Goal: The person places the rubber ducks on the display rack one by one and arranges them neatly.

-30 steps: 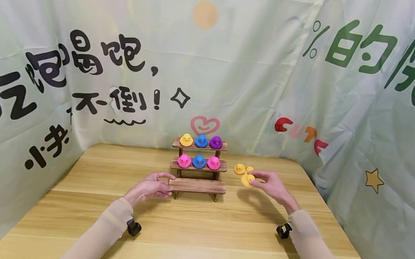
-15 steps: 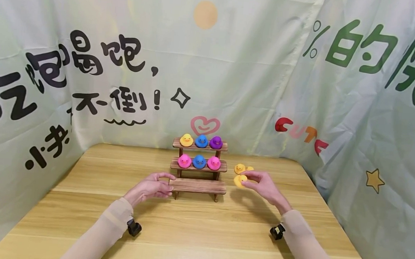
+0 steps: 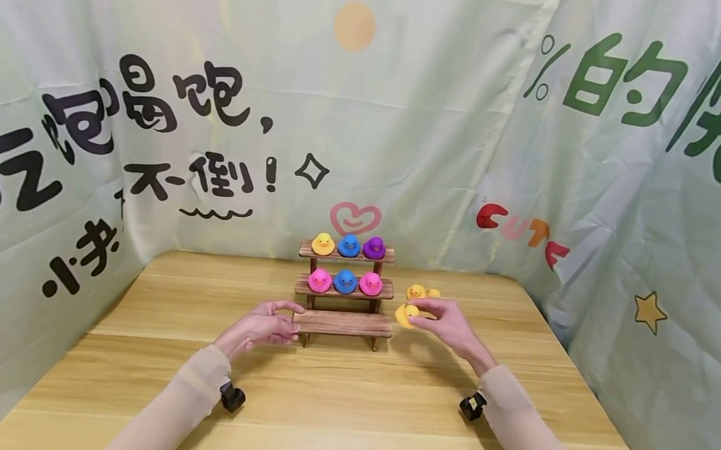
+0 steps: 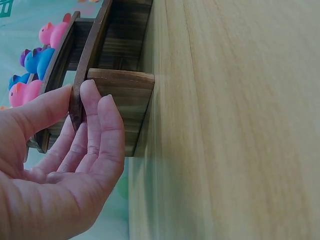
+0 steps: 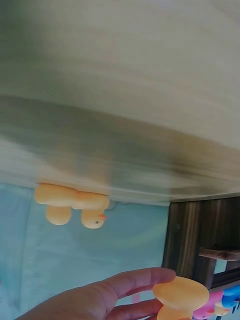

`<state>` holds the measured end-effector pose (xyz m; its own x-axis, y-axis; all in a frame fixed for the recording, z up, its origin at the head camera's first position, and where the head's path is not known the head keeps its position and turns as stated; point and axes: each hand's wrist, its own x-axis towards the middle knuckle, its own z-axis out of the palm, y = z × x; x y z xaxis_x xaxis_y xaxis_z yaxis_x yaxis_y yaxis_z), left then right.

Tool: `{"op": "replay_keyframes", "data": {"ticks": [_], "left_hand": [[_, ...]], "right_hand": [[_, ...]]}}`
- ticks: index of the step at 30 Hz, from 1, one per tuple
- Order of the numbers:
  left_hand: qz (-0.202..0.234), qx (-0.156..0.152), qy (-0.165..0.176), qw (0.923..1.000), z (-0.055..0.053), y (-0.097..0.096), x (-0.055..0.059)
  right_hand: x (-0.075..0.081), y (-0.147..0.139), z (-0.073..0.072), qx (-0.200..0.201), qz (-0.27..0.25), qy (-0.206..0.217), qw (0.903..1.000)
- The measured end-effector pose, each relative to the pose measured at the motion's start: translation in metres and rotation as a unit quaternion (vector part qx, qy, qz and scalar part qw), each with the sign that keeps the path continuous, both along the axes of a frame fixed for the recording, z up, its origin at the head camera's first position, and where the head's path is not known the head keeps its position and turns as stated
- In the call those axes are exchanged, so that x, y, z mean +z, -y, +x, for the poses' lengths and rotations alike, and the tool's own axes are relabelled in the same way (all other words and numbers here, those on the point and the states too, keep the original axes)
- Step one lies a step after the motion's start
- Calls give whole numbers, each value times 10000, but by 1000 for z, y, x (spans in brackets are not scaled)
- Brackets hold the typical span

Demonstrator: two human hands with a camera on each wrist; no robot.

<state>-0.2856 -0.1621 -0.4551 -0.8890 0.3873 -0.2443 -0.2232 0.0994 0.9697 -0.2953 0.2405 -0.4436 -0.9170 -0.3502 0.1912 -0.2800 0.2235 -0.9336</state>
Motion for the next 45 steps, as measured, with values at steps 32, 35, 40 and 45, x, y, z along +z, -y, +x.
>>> {"op": "replay_keyframes", "data": {"ticks": [32, 35, 40, 45], "left_hand": [[-1, -48, -90, 9999, -2, -2, 3], [-10, -57, -110, 9999, -1, -2, 2], [-25, -56, -116, 9999, 0, -1, 1], [4, -38, -93, 9999, 0, 0, -2]], "right_hand": [[-5, 72, 10, 142, -402, 81, 9991], [-6, 79, 11, 156, -398, 58, 9991], [-9, 91, 10, 142, -490, 156, 9986], [-12, 103, 9, 164, -560, 307, 9978]]}}
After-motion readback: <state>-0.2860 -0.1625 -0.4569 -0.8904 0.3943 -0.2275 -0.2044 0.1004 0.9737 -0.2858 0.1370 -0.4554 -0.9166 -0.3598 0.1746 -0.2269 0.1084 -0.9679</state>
